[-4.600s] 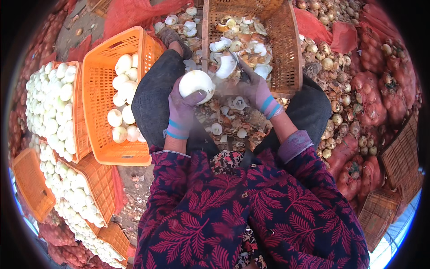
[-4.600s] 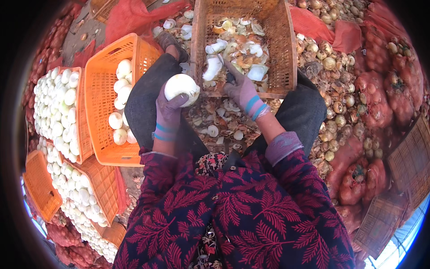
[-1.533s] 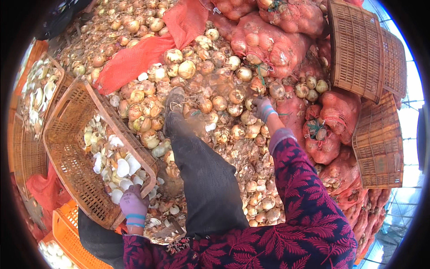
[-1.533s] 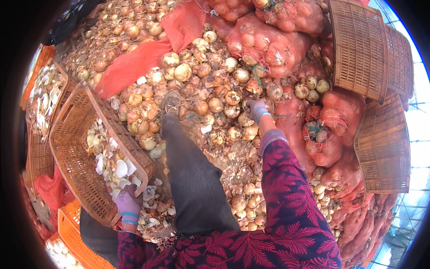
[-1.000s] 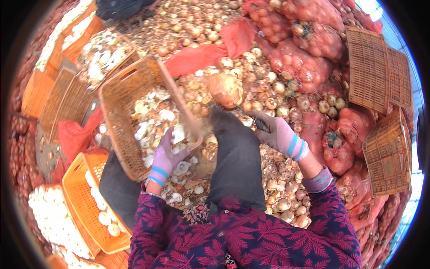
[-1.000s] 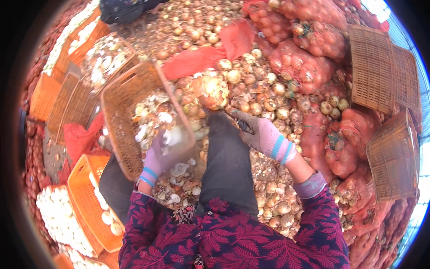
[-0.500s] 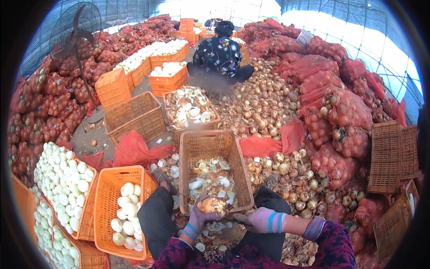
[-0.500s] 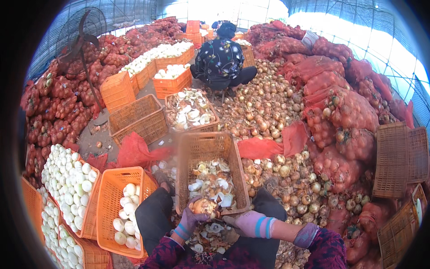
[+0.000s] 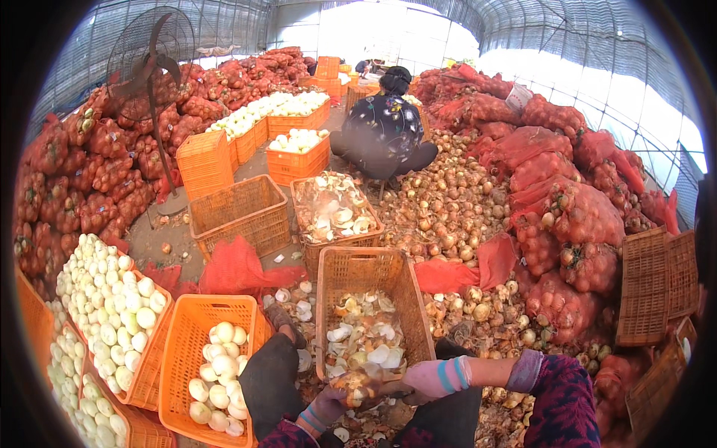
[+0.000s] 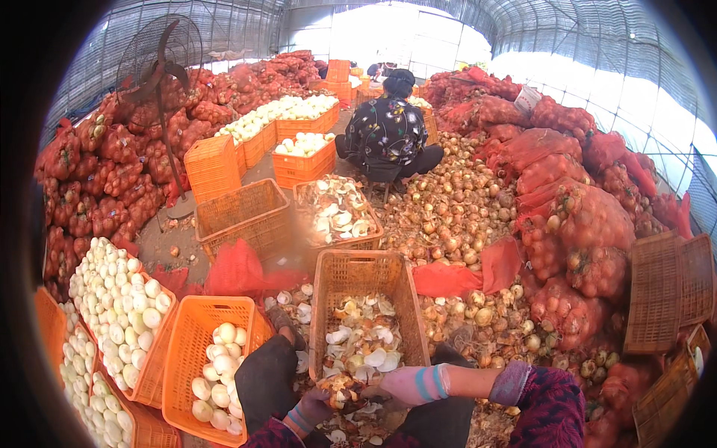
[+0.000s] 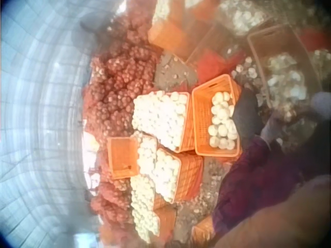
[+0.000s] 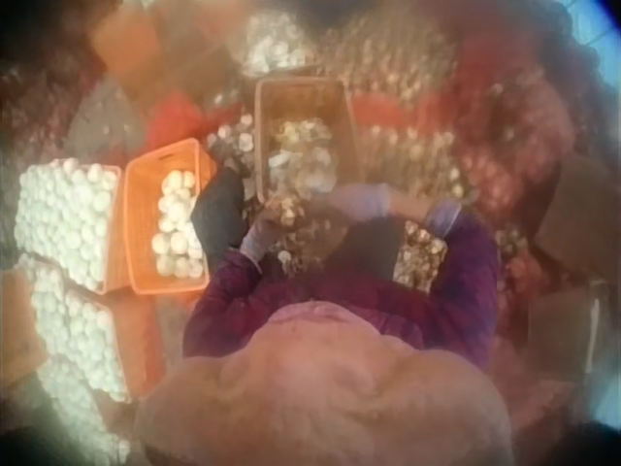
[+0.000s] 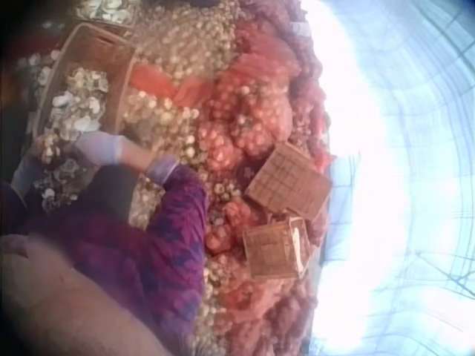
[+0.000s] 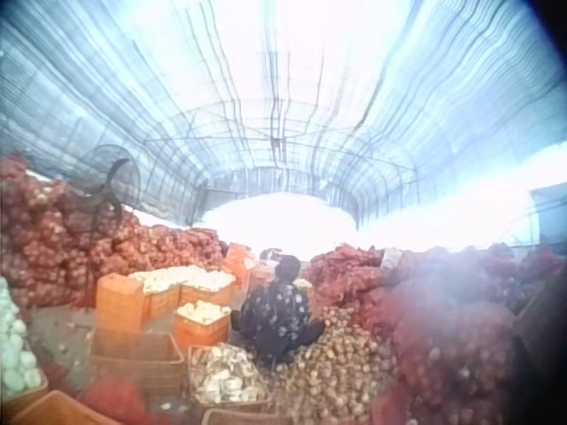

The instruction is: The person sits on the floor and peels onions one by one, removing the outer layers and placing the peeled onions into an orange basket. The person uses a small knife to assist in peeling and discards the skins into a separate basket.

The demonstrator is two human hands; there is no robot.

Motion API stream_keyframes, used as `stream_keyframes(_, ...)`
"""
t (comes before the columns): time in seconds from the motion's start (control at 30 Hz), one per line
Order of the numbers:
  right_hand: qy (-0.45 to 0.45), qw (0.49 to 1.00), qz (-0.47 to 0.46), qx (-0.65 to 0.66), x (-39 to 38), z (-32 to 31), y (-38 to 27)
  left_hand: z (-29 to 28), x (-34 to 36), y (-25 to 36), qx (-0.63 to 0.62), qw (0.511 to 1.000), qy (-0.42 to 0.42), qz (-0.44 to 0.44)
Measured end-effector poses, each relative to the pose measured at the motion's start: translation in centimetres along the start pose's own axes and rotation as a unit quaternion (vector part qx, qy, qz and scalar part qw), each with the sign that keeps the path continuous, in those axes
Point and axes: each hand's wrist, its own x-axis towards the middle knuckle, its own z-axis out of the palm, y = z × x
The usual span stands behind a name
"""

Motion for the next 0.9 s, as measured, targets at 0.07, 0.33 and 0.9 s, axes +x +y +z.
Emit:
stream_keyframes(0.07,-0.025,0.997,0.053,-0.052,0.5,-0.2,-0.9,-0.3,-0.3,0.2,0.024,0.999,0.022,0.022)
stream_keyframes(0.33,0.03,0.994,0.079,-0.063,3.0,0.0,-2.5,0.7,-3.3,3.5,0.061,0.992,0.02,0.112)
stream_keyframes(0.9,0.226,0.955,0.169,0.093,4.6,3.9,-0.5,-2.0,-3.4,4.8,0.438,0.818,0.341,0.15)
